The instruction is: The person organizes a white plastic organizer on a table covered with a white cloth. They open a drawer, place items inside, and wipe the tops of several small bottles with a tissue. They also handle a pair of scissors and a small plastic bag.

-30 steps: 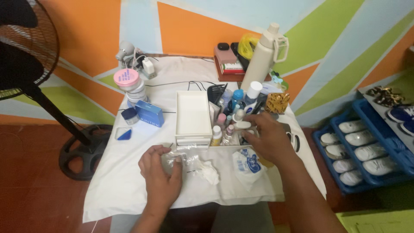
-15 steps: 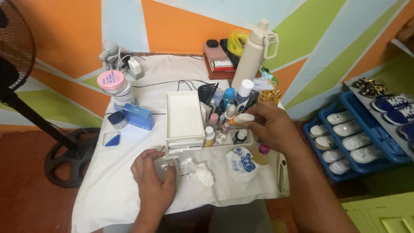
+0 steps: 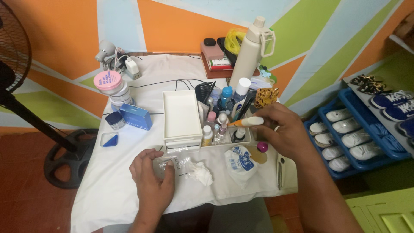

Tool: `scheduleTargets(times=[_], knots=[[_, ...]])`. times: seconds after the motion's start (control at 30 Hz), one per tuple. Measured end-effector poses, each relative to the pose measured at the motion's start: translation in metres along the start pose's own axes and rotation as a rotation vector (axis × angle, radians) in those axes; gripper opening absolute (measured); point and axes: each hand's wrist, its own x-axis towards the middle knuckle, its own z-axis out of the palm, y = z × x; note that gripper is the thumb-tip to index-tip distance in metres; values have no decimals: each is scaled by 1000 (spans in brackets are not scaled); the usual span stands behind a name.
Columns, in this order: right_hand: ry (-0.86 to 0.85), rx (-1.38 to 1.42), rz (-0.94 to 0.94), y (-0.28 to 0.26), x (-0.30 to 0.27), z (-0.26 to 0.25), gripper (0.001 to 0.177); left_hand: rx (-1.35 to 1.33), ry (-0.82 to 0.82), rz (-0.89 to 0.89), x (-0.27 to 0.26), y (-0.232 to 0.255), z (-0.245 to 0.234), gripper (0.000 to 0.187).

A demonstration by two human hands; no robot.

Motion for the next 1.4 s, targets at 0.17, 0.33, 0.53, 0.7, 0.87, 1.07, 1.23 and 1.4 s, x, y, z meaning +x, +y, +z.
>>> scheduleTargets(times=[0.17, 0.33, 0.53, 0.7, 0.87, 1.07, 1.23, 1.4], knots=[[-4, 29, -2, 1, -5, 2, 32, 5, -5, 10, -1, -2, 0, 34], [-13, 62, -13, 3, -4, 7, 29, 60, -1, 33, -3, 6, -1, 38], [-69, 228, 105, -3, 1, 17, 27, 75, 18, 385, 14, 42, -4, 38], [-75, 155, 78, -2, 5, 20, 28, 165, -229, 512, 62, 76, 3, 22], [-15, -42, -132, 8, 10, 23, 30, 285, -473, 639, 81, 93, 19, 32], [-70, -51, -20, 7, 1, 26, 28, 291, -497, 692, 70, 91, 30, 50], [-80, -59, -32, 4, -2, 26, 28, 304, -549, 632, 65, 92, 30, 54], [-64, -41, -183, 3, -4, 29, 28, 304, -540, 638, 63, 92, 30, 56]])
